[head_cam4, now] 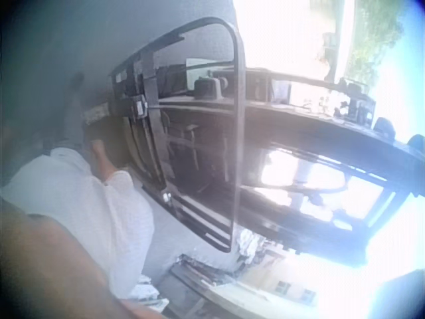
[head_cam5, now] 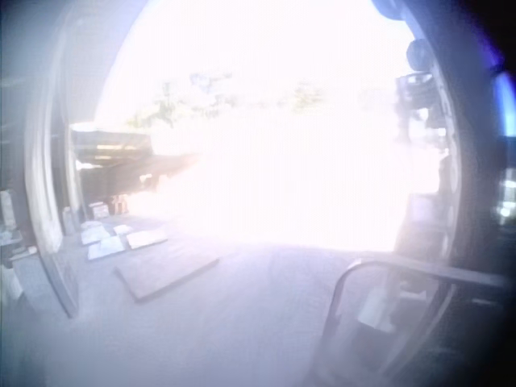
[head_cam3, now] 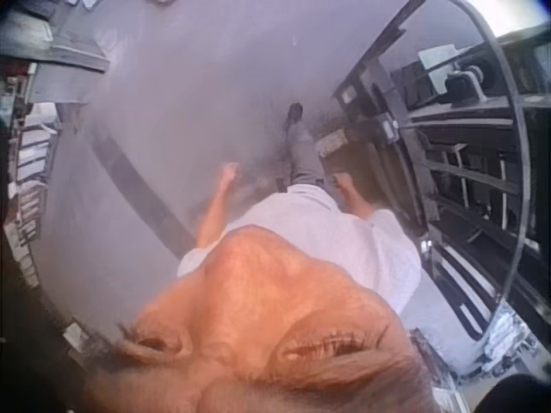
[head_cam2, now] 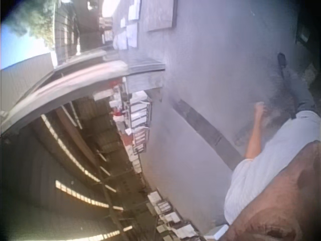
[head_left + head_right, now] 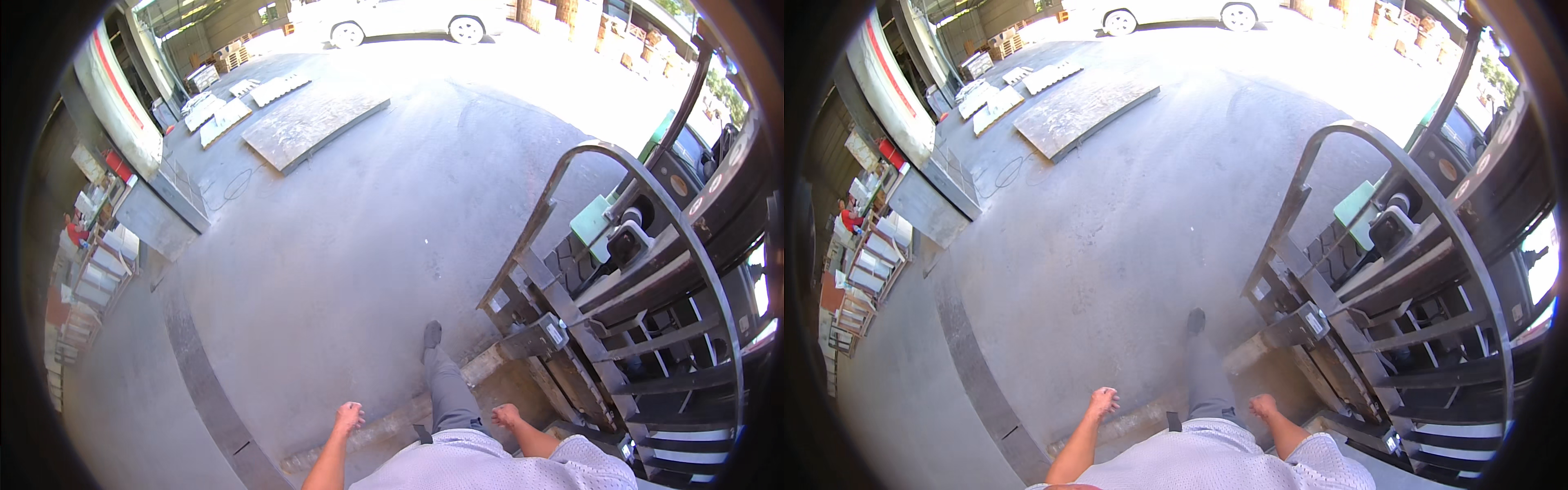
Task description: The person retrieves a roll of stretch wrap, walks to a pallet stacked with white rectangular tiles, and wraps the pallet by circling the roll around the load multiple times. The person tears off the wrap and finishes securing the pallet.
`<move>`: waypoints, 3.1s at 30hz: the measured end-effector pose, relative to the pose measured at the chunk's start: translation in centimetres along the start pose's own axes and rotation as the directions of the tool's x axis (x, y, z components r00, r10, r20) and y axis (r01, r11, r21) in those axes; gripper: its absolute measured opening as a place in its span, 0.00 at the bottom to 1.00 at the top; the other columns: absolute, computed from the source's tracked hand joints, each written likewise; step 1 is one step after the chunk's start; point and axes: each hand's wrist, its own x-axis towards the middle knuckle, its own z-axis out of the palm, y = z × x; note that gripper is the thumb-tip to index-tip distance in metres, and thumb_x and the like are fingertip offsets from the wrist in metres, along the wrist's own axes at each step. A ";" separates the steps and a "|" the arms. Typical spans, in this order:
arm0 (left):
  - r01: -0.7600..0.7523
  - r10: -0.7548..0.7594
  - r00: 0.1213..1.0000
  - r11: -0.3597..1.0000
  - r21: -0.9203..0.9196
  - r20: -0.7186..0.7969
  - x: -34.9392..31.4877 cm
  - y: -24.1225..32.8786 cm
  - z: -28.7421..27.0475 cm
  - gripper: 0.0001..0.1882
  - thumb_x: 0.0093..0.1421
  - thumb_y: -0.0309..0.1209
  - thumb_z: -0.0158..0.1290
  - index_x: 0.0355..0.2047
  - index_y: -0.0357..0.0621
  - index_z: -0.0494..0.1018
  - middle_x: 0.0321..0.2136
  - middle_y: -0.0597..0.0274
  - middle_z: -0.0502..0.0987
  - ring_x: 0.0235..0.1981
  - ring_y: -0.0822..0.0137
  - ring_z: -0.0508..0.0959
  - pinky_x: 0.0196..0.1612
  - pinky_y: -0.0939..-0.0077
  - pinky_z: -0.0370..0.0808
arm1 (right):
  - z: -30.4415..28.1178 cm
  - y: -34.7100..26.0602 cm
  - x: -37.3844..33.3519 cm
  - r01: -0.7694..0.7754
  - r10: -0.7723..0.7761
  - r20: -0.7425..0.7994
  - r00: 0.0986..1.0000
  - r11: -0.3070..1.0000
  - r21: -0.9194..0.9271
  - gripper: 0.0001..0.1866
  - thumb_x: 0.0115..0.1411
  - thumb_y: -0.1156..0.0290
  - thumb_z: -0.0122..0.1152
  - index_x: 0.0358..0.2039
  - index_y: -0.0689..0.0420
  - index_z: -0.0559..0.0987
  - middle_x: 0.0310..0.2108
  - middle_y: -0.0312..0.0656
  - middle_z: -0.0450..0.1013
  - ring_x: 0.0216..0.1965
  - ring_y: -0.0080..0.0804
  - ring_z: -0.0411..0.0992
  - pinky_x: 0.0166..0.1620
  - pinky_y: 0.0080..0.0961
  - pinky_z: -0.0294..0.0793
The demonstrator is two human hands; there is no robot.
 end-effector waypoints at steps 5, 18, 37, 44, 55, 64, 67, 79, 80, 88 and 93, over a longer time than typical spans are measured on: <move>0.069 -0.102 0.984 0.975 -0.211 -0.149 7.5 9.6 -0.4 0.13 0.62 0.33 0.48 0.42 0.37 0.71 0.28 0.55 0.79 0.18 0.65 0.78 0.15 0.74 0.72 | -0.8 -22.8 14.4 0.088 -0.157 -0.130 0.979 0.900 -0.426 0.15 0.52 0.62 0.54 0.30 0.59 0.83 0.34 0.51 0.78 0.37 0.47 0.77 0.39 0.35 0.75; 0.277 -0.264 0.961 0.904 0.325 -0.084 31.0 26.9 -5.4 0.13 0.58 0.36 0.48 0.33 0.38 0.75 0.28 0.52 0.79 0.29 0.56 0.80 0.31 0.58 0.75 | -2.8 -87.0 23.8 0.636 -0.647 0.048 0.761 0.758 0.143 0.20 0.57 0.62 0.54 0.44 0.64 0.77 0.32 0.42 0.78 0.33 0.30 0.76 0.35 0.28 0.76; -0.117 0.141 0.988 0.946 0.302 -0.058 81.2 101.2 -7.9 0.14 0.61 0.35 0.46 0.40 0.37 0.71 0.29 0.54 0.78 0.19 0.65 0.78 0.17 0.72 0.74 | -16.7 -80.4 40.3 -0.397 0.524 0.005 0.852 0.639 0.659 0.13 0.58 0.70 0.55 0.38 0.68 0.75 0.36 0.54 0.76 0.34 0.45 0.77 0.31 0.36 0.76; -0.065 0.011 0.993 0.885 0.462 0.119 85.6 112.5 3.3 0.16 0.59 0.38 0.48 0.32 0.35 0.73 0.24 0.56 0.76 0.20 0.63 0.79 0.18 0.70 0.73 | -32.2 -111.3 60.5 -0.128 0.198 -0.101 0.975 0.872 0.473 0.14 0.58 0.67 0.57 0.38 0.65 0.78 0.34 0.47 0.78 0.29 0.37 0.77 0.27 0.30 0.76; -0.119 -0.056 0.968 0.754 0.646 0.244 104.0 131.5 9.8 0.18 0.58 0.40 0.48 0.31 0.35 0.76 0.25 0.54 0.79 0.21 0.59 0.80 0.20 0.65 0.76 | -54.4 -163.7 80.5 0.511 -0.430 -0.282 0.857 0.778 0.367 0.18 0.60 0.64 0.54 0.44 0.64 0.76 0.34 0.43 0.77 0.31 0.30 0.76 0.32 0.25 0.74; -0.191 0.153 0.978 0.930 0.315 0.140 124.5 170.7 15.7 0.16 0.58 0.39 0.46 0.33 0.37 0.75 0.24 0.57 0.78 0.19 0.66 0.78 0.19 0.73 0.73 | -56.5 -152.5 93.9 -0.147 0.110 0.113 0.987 0.904 0.401 0.18 0.61 0.60 0.51 0.40 0.64 0.76 0.36 0.51 0.76 0.33 0.44 0.77 0.36 0.44 0.76; -0.273 0.258 0.961 0.943 0.192 0.103 130.5 181.1 17.5 0.15 0.60 0.38 0.46 0.37 0.39 0.74 0.26 0.59 0.78 0.19 0.68 0.78 0.19 0.73 0.72 | -57.1 -150.7 99.8 -0.111 0.118 0.077 0.990 0.990 -0.090 0.19 0.58 0.55 0.51 0.37 0.57 0.79 0.34 0.52 0.77 0.36 0.47 0.76 0.38 0.44 0.75; 0.252 -0.314 0.940 0.904 0.346 0.137 150.4 198.9 21.9 0.14 0.60 0.34 0.42 0.39 0.36 0.68 0.25 0.52 0.75 0.16 0.61 0.76 0.14 0.67 0.72 | -82.8 -216.7 120.5 0.223 -0.329 -0.388 0.861 0.930 -0.294 0.18 0.55 0.59 0.54 0.30 0.62 0.81 0.35 0.55 0.76 0.39 0.55 0.74 0.42 0.43 0.73; 0.240 -0.303 0.942 0.910 0.339 0.146 152.6 201.7 22.3 0.14 0.60 0.34 0.42 0.39 0.36 0.68 0.25 0.52 0.75 0.17 0.60 0.76 0.14 0.67 0.72 | -85.1 -224.4 121.7 0.316 -0.427 -0.305 0.851 0.881 -0.352 0.19 0.57 0.58 0.54 0.33 0.62 0.81 0.35 0.54 0.77 0.39 0.53 0.74 0.44 0.43 0.73; 0.166 -0.208 0.964 0.958 0.233 0.169 171.6 222.8 17.2 0.14 0.59 0.33 0.43 0.40 0.34 0.68 0.26 0.49 0.75 0.18 0.59 0.77 0.15 0.67 0.73 | -85.4 -260.5 130.4 0.647 -0.569 -0.367 0.736 0.751 0.132 0.19 0.55 0.61 0.52 0.38 0.63 0.79 0.29 0.46 0.78 0.31 0.38 0.77 0.40 0.35 0.74; 0.180 -0.185 0.974 0.983 0.043 0.128 181.7 236.6 8.8 0.15 0.58 0.32 0.44 0.42 0.34 0.67 0.27 0.47 0.75 0.19 0.58 0.77 0.16 0.67 0.74 | -78.4 -258.1 138.4 0.299 -0.346 -0.203 0.916 0.926 -0.231 0.18 0.56 0.58 0.54 0.32 0.61 0.81 0.32 0.50 0.78 0.35 0.48 0.76 0.41 0.43 0.73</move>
